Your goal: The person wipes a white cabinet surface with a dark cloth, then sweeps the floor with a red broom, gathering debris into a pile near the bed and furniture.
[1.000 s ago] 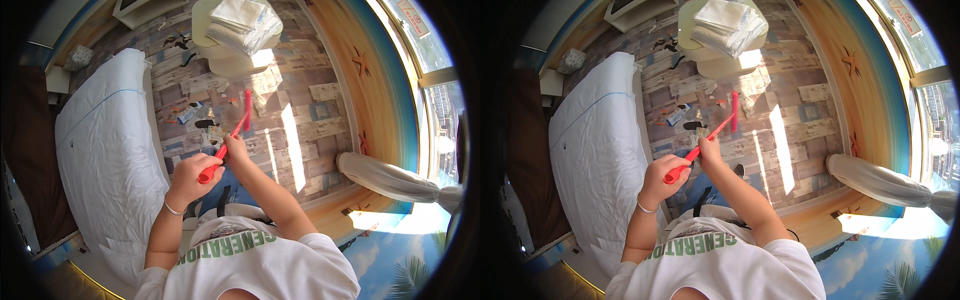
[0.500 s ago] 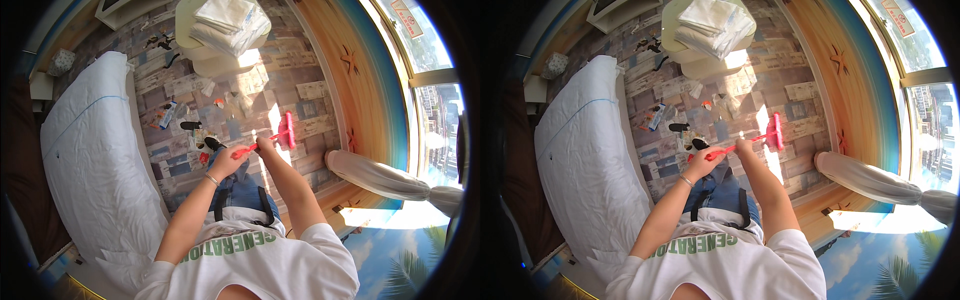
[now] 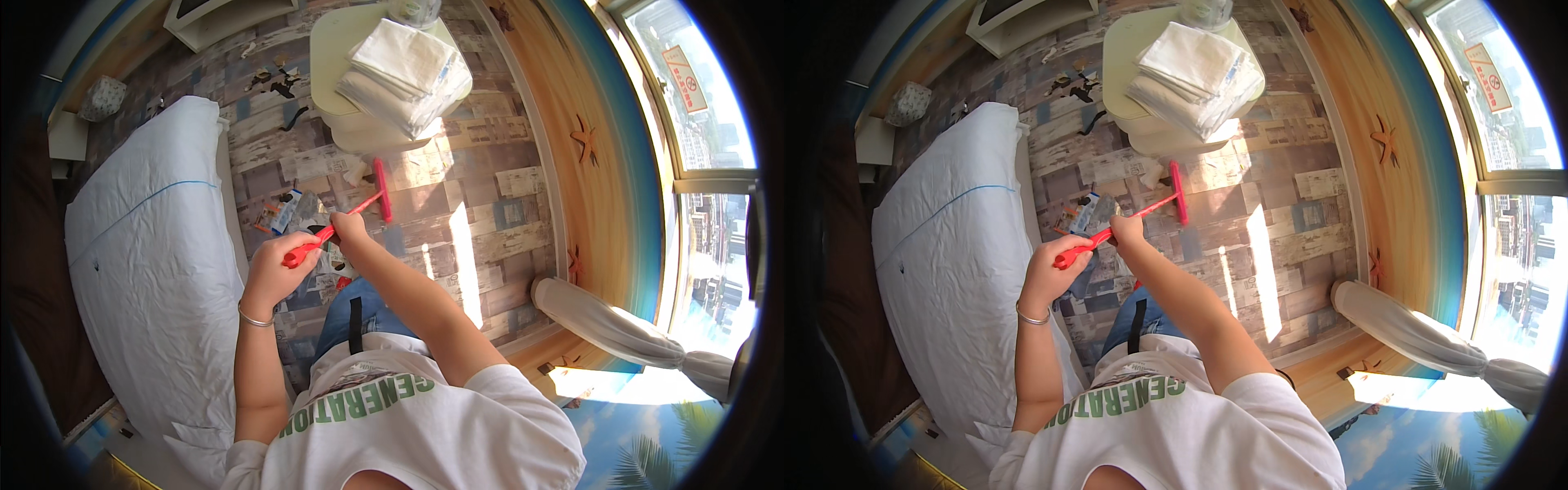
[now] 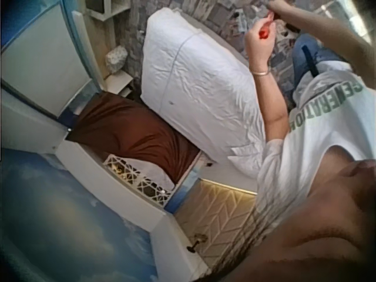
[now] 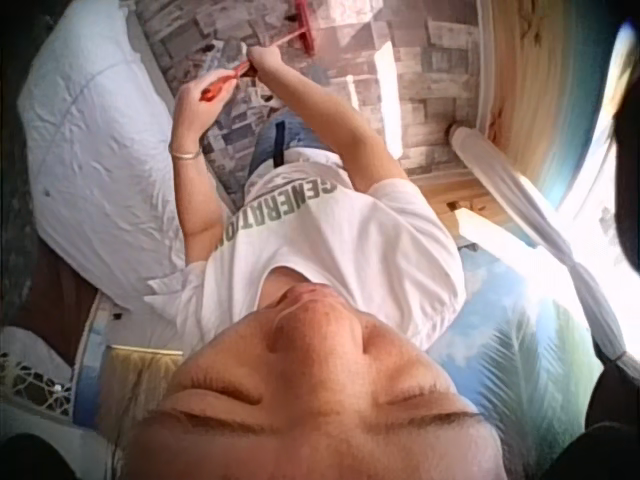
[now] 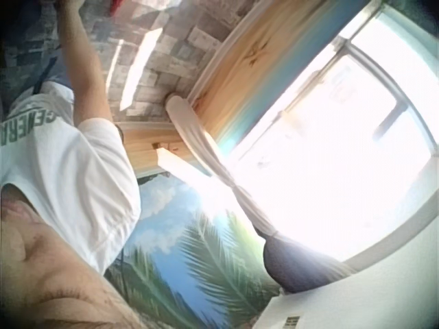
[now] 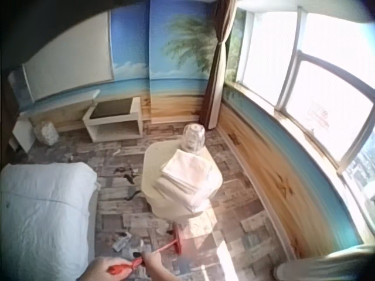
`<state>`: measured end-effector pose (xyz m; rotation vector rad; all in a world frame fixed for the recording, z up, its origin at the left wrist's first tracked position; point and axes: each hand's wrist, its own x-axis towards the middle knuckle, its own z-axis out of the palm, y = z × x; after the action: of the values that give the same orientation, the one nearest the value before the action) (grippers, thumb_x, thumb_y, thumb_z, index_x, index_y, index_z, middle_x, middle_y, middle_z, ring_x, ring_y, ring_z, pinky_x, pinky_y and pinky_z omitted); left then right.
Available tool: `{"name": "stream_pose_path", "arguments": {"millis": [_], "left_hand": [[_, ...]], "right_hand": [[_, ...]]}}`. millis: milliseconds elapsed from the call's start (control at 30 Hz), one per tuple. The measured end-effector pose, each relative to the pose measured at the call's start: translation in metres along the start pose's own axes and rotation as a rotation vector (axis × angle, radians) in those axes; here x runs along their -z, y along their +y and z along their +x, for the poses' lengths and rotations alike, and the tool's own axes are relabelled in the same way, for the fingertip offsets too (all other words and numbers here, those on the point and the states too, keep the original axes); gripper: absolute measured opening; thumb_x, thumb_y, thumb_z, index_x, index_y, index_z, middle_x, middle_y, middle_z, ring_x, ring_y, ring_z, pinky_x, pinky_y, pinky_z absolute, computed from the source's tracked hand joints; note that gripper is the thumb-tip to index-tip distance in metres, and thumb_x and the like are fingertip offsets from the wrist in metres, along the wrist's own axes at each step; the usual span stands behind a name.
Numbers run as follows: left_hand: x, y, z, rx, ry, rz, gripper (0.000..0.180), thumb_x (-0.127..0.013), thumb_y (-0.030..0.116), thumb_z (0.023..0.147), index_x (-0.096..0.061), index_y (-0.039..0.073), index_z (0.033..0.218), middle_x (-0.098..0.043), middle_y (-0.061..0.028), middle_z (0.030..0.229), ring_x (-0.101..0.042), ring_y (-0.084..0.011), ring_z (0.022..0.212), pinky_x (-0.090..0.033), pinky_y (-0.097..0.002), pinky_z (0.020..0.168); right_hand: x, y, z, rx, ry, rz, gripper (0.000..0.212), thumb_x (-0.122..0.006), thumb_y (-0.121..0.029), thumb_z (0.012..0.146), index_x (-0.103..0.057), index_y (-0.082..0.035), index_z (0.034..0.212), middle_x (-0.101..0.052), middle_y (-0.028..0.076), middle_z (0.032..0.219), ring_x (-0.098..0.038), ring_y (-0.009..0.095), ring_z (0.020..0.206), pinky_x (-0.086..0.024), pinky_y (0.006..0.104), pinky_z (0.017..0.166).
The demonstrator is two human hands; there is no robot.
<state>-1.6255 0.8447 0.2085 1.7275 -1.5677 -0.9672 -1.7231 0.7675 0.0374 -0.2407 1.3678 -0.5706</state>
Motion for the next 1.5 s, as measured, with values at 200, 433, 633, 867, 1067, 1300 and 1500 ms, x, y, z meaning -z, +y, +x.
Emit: {"name": "stream_pose_path", "arguments": {"millis": [200,433,633,867,1067,1300,1500], "left_hand": [[0.006,0.003,0.028,-0.021,-0.118,-0.079,0.018,-0.067,0.01,0.079,-0.064,0.001,0.095,-0.066,-0.0121,0.084,-0.062,-0.0198,0.071,-0.047,-0.0271,0.066],[-0.12,-0.062,0.059,0.137,-0.086,-0.386,0.027,-0.068,0.026,0.083,-0.064,0.009,0.103,-0.067,-0.0111,0.088,-0.063,-0.02,0.077,-0.049,-0.03,0.072],[-0.122,-0.095,0.054,0.236,0.042,-0.372,0.023,-0.066,0.022,0.083,-0.065,0.007,0.101,-0.067,-0.0112,0.089,-0.062,-0.0192,0.077,-0.048,-0.0297,0.072],[0.004,-0.082,0.018,0.31,0.205,-0.211,0.017,-0.063,0.009,0.084,-0.064,0.002,0.1,-0.066,-0.0063,0.09,-0.059,-0.0109,0.081,-0.047,-0.0252,0.074],[0.046,-0.033,0.006,0.446,0.381,-0.162,0.016,-0.062,0.006,0.083,-0.064,-0.001,0.098,-0.066,-0.0095,0.09,-0.06,-0.0131,0.08,-0.047,-0.0252,0.074],[0.012,0.004,0.009,0.286,0.588,-0.017,0.02,-0.068,0.007,0.077,-0.062,0.002,0.095,-0.064,-0.0138,0.09,-0.062,-0.0289,0.078,-0.048,-0.0313,0.069],[0.003,0.04,0.025,0.328,0.875,-0.066,0.019,-0.067,0.003,0.079,-0.061,0.001,0.096,-0.063,-0.012,0.09,-0.06,-0.0224,0.082,-0.047,-0.0297,0.074]], "right_hand": [[0.016,-0.029,0.005,0.061,0.132,0.057,0.016,-0.057,-0.002,0.073,-0.045,0.003,0.084,-0.051,0.012,0.07,-0.051,0.021,0.047,-0.04,0.0347,0.036],[0.115,-0.054,0.101,0.175,0.358,-0.29,0.016,-0.056,-0.007,0.068,-0.047,0.003,0.075,-0.05,0.012,0.061,-0.051,0.021,0.045,-0.039,0.0352,0.038],[0.094,-0.035,0.13,0.14,0.194,-0.545,0.008,-0.056,-0.005,0.07,-0.054,0.001,0.074,-0.054,0.011,0.06,-0.055,0.024,0.045,-0.042,0.0352,0.037],[-0.032,0.029,0.14,0.125,-0.269,-1.141,0.026,-0.052,-0.02,0.079,-0.053,0.004,0.088,-0.062,0.017,0.079,-0.063,0.027,0.062,-0.048,0.0384,0.048],[-0.1,0.004,0.057,-0.194,-0.263,-0.509,0.035,-0.057,-0.008,0.078,-0.039,0.004,0.105,-0.054,0.012,0.08,-0.06,0.024,0.056,-0.047,0.036,0.041],[-0.088,-0.053,0.016,-0.034,-0.408,-0.74,0.021,-0.051,-0.014,0.085,-0.05,-0.001,0.101,-0.058,0.01,0.079,-0.061,0.021,0.063,-0.053,0.0338,0.053],[-0.067,-0.106,-0.006,0.333,-1.042,-0.974,0.033,-0.043,-0.008,0.086,-0.053,-0.005,0.117,-0.063,0.012,0.082,-0.063,0.02,0.067,-0.051,0.0321,0.062]]}}
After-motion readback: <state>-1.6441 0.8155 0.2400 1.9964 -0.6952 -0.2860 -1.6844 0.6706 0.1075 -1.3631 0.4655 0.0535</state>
